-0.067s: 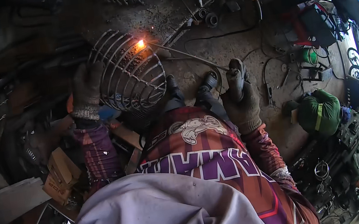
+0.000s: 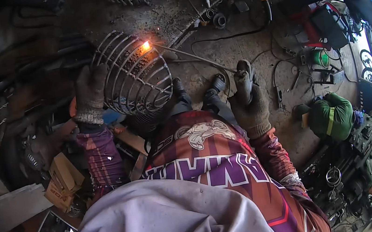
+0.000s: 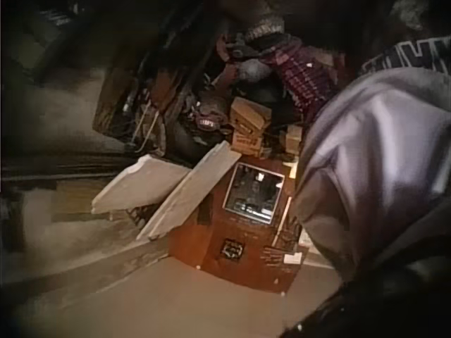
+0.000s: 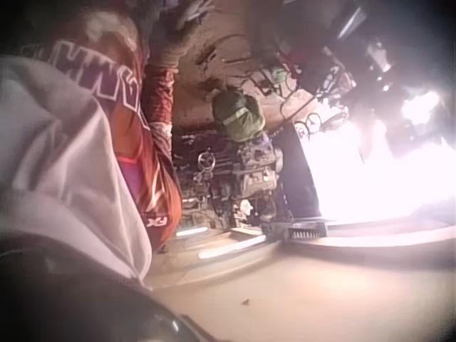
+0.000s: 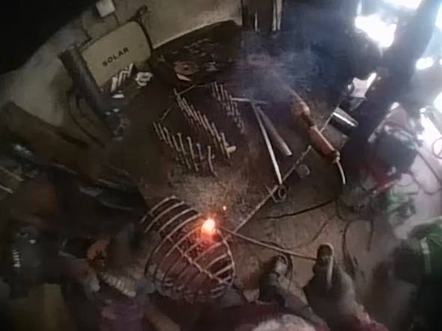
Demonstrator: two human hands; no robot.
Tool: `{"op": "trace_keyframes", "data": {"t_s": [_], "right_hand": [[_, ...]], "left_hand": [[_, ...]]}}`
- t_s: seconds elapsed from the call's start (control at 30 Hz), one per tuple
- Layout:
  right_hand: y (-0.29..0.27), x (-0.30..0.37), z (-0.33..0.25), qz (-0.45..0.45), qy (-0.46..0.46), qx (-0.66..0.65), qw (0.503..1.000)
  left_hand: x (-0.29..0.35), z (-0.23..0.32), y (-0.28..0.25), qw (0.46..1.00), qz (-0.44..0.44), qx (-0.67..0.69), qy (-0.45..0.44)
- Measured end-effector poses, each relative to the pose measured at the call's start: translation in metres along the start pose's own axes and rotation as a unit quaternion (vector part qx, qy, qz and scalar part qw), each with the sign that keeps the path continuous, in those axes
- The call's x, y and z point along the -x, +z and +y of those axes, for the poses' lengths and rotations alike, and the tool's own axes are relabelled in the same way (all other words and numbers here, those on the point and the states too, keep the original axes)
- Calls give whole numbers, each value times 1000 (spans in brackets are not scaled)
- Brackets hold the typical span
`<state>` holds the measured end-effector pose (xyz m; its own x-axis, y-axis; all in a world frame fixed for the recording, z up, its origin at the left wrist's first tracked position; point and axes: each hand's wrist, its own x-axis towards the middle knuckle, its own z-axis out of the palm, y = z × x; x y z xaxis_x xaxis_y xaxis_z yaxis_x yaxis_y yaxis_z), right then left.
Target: The person performs welding on a metal wire cage structure using a welding tool, then uses a hammer to strike the welded joints on a workbench.
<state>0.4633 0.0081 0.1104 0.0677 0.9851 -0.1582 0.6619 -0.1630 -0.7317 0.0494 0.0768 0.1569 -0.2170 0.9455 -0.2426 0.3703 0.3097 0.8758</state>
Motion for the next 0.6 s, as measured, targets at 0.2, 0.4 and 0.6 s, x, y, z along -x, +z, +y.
{"op": "trace_keyframes", "data": {"t_s": [0.2,0.4,0.6], "right_hand": [[4,-1,-3,-4,-6,-51,999],[0,-2,-15,3,-37,-29,999],[1,-2,-3,-1,-13,-37,999]], "left_hand": [[-7,-27,-9,990,17,-139,21],[-8,-40,-10,991,10,-129,16],[-7,-37,-13,902,30,-409,137]]}}
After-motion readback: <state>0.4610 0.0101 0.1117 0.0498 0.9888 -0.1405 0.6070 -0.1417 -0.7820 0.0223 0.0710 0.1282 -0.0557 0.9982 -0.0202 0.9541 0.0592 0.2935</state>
